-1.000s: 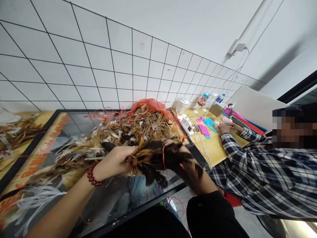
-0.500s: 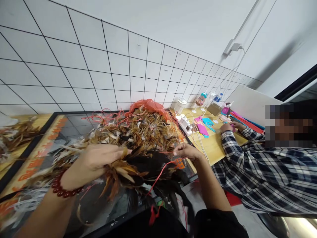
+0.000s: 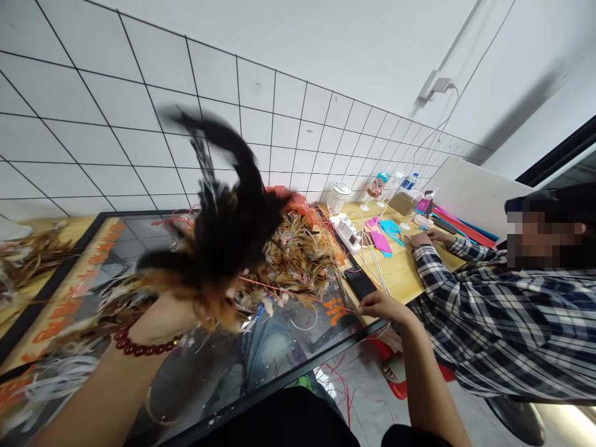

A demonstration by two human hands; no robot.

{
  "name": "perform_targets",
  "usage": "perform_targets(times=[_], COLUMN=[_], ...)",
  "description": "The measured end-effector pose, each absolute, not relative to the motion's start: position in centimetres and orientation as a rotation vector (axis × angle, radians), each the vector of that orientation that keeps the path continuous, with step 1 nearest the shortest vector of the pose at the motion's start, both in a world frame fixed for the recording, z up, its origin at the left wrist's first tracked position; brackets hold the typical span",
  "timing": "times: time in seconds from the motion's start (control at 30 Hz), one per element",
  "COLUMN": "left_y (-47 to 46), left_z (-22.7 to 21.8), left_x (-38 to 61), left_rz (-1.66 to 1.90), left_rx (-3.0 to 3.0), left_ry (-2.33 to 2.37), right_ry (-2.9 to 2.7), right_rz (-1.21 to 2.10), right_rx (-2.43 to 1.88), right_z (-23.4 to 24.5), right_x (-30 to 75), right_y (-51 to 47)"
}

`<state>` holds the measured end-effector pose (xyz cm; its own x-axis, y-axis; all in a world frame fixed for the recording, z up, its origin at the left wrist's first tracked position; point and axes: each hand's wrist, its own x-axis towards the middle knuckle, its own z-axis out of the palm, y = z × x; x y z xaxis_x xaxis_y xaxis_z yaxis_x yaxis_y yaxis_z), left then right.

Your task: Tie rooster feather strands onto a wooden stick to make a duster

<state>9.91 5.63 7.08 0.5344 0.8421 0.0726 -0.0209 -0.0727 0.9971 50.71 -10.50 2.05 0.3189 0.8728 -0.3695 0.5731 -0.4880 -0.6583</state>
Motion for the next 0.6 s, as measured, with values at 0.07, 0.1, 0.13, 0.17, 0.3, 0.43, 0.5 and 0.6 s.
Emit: perform_targets(times=[0.07, 0.1, 0.13, 0.17, 0.3, 0.43, 0.5, 0.6], left_y=[5.7, 5.7, 5.7, 5.8, 6.4, 7.3, 7.7, 8.3], left_z=[6.3, 6.0, 5.8, 5.6, 4.8, 4.2, 4.3, 4.9], left_x=[11.0, 11.5, 11.8, 12.0, 12.4, 12.4, 12.3, 12.0], left_rz=[0.728, 0.667, 0.612, 0.568, 0.516, 0.488, 0.504, 0.54], left_rx=[1.343, 1.242, 1.135, 1.038, 0.883, 0.723, 0.585, 0.427], left_ry=[0.619, 0.537, 0.466, 0.412, 0.383, 0.401, 0.391, 0.397], right_ry=[-1.454, -1.559, -1.621, -1.624, -1.438, -1.057, -0.812, -0.601], right_rz=[0.99, 0.962, 0.896, 0.855, 1.1, 1.535, 1.557, 1.516], right_rx=[-2.087, -1.998, -1.892, -1.776, -1.296, -0.983, -0.912, -0.824], right_z=[2.9, 3.5, 4.1, 4.5, 4.8, 2.9, 1.9, 0.8], right_x=[48.5, 47.0, 45.2, 43.2, 34.7, 29.5, 28.6, 28.6], right_y=[-9.8, -9.2, -8.5, -7.6, -3.9, -1.3, -0.6, -0.3])
